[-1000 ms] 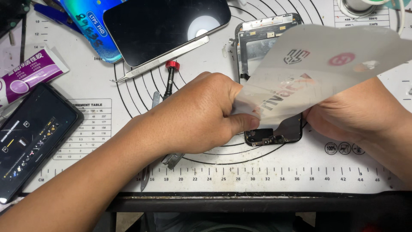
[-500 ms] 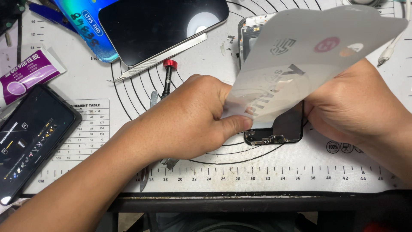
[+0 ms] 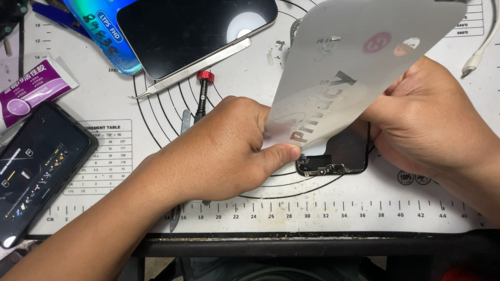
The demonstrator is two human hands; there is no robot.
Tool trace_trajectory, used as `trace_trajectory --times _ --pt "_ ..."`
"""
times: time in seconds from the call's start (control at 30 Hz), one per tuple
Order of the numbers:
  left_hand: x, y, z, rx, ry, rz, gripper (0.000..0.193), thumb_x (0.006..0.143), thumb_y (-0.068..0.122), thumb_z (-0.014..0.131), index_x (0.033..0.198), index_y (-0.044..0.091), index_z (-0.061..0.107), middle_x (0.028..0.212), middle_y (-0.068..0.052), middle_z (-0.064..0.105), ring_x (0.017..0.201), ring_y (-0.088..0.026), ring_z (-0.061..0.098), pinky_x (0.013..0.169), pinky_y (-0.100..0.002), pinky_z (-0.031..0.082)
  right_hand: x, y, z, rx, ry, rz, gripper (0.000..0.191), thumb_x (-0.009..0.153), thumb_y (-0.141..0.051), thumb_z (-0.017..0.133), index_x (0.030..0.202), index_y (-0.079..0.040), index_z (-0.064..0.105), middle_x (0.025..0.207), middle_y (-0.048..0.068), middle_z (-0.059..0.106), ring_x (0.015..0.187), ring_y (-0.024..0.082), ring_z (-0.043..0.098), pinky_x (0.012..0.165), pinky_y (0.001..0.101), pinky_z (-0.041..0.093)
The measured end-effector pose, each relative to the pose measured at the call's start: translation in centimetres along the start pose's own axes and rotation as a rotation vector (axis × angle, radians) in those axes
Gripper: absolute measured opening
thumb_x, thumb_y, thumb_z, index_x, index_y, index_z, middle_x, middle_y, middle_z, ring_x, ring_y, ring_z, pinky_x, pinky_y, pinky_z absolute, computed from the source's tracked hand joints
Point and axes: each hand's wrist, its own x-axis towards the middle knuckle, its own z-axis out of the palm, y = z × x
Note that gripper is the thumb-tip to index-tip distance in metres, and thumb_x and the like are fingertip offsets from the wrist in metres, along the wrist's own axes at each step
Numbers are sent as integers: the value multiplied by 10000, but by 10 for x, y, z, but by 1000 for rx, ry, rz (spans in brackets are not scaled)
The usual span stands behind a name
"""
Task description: The person reassembles a smartphone by aligning the screen assembly to the chassis and pressing it closed. They test the device by powering it on and interacting with the touchscreen. The person then removes the screen again and applies a privacy glass film to the display.
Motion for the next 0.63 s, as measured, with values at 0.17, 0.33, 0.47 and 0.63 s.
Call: trace_trajectory --times 0.17,0.33,0.47,0.63 --pt "1 -5 0 -11 -5 5 254 860 289 672 887 47 742 568 -102 697 436 -165 652 453 -311 541 0 -2 1 -26 -6 8 216 989 40 515 1174 53 624 1110 180 728 1013 222 740 903 359 627" --pt "4 -14 1 5 8 11 273 858 289 694 899 25 750 618 -114 726 491 -168 705 507 -308 582 1 -3 1 2 9 54 223 959 83 509 1144 68 634 1079 189 740 987 226 740 888 352 612" --pt "5 -5 -5 -56 50 278 265 911 271 700 994 30 769 711 -70 778 592 -125 756 561 -278 598 2 -1 0 51 32 45 349 910 100 499 1227 -25 574 1091 152 734 1001 196 742 899 346 631" --pt "-2 46 -22 289 -108 -228 280 937 333 688 1043 81 749 694 -158 744 579 -255 704 581 -374 563 1 1 -4 13 -7 78 292 978 50 545 1259 127 556 1135 248 722 1033 261 745 935 388 622"
